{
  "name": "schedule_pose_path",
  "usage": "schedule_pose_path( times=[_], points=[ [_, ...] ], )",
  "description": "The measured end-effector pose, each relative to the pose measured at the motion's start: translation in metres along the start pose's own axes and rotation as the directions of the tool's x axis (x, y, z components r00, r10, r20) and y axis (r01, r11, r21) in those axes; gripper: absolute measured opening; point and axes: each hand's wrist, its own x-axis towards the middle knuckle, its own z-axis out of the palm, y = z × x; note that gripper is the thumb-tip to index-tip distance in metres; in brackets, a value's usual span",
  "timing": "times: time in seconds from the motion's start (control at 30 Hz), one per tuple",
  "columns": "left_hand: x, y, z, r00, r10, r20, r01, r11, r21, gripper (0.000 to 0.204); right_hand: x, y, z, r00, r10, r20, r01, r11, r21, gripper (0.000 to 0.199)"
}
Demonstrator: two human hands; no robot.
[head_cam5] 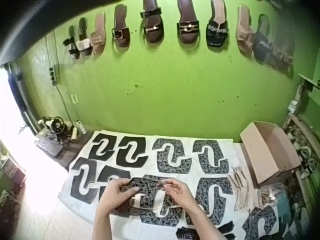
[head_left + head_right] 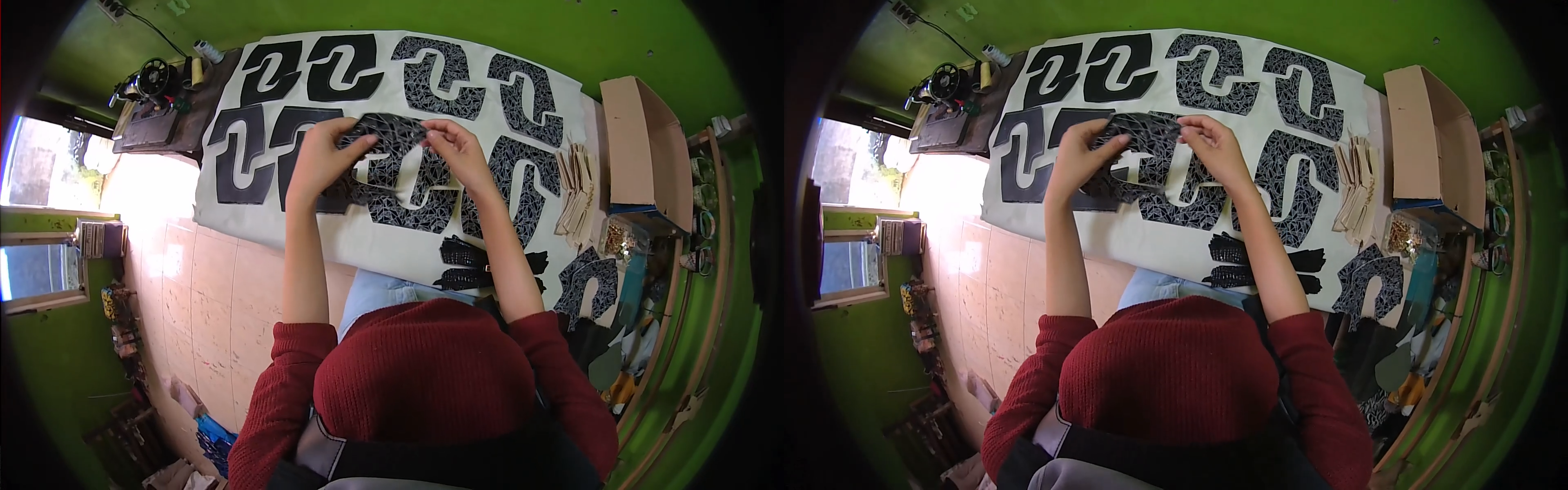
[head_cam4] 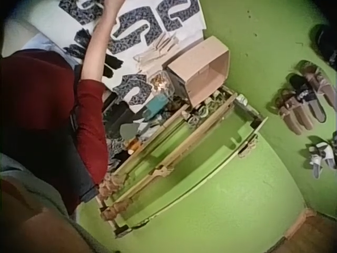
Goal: Organizing and inspecting patterned shoe upper components on a workbench.
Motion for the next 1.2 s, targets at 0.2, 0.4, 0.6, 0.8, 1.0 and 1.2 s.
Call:
schedule_pose_path(
  times=[0.2, 0.4, 0.6, 0.8, 1.0, 1.2],
  points=[
    [-0.017, -0.013, 0.006, 0.992, -0.109, -0.058, 0.067, 0.873, -0.483, 0.018, -0.021, 0.034, -0.02, 0.996, 0.086, 0.009, -0.086, 0.994, -0.067, 0.026],
    [-0.024, -0.032, 0.031, 0.963, -0.254, -0.094, 0.078, 0.592, -0.802, 0.019, -0.038, 0.033, -0.022, 0.96, 0.269, 0.078, -0.257, 0.957, -0.138, 0.029],
    [-0.024, -0.063, 0.048, 0.945, -0.309, -0.106, 0.101, 0.587, -0.804, 0.019, -0.054, 0.039, -0.025, 0.978, 0.194, 0.072, -0.18, 0.97, -0.164, 0.017],
    [-0.028, -0.087, 0.071, 0.945, -0.324, -0.046, 0.153, 0.561, -0.814, 0.021, -0.073, 0.052, -0.038, 0.98, 0.195, -0.031, -0.197, 0.965, -0.174, 0.02],
    [-0.014, -0.073, 0.08, 0.962, -0.269, -0.038, 0.173, 0.715, -0.677, 0.023, -0.067, 0.038, -0.04, 0.984, -0.073, -0.165, -0.035, 0.821, -0.57, 0.034],
    [0.022, 0.002, 0.074, 0.982, 0.09, 0.164, -0.097, 0.995, 0.036, 0.028, -0.027, -0.018, -0.025, 0.934, -0.352, -0.062, 0.2, 0.659, -0.725, 0.044]
  ],
)
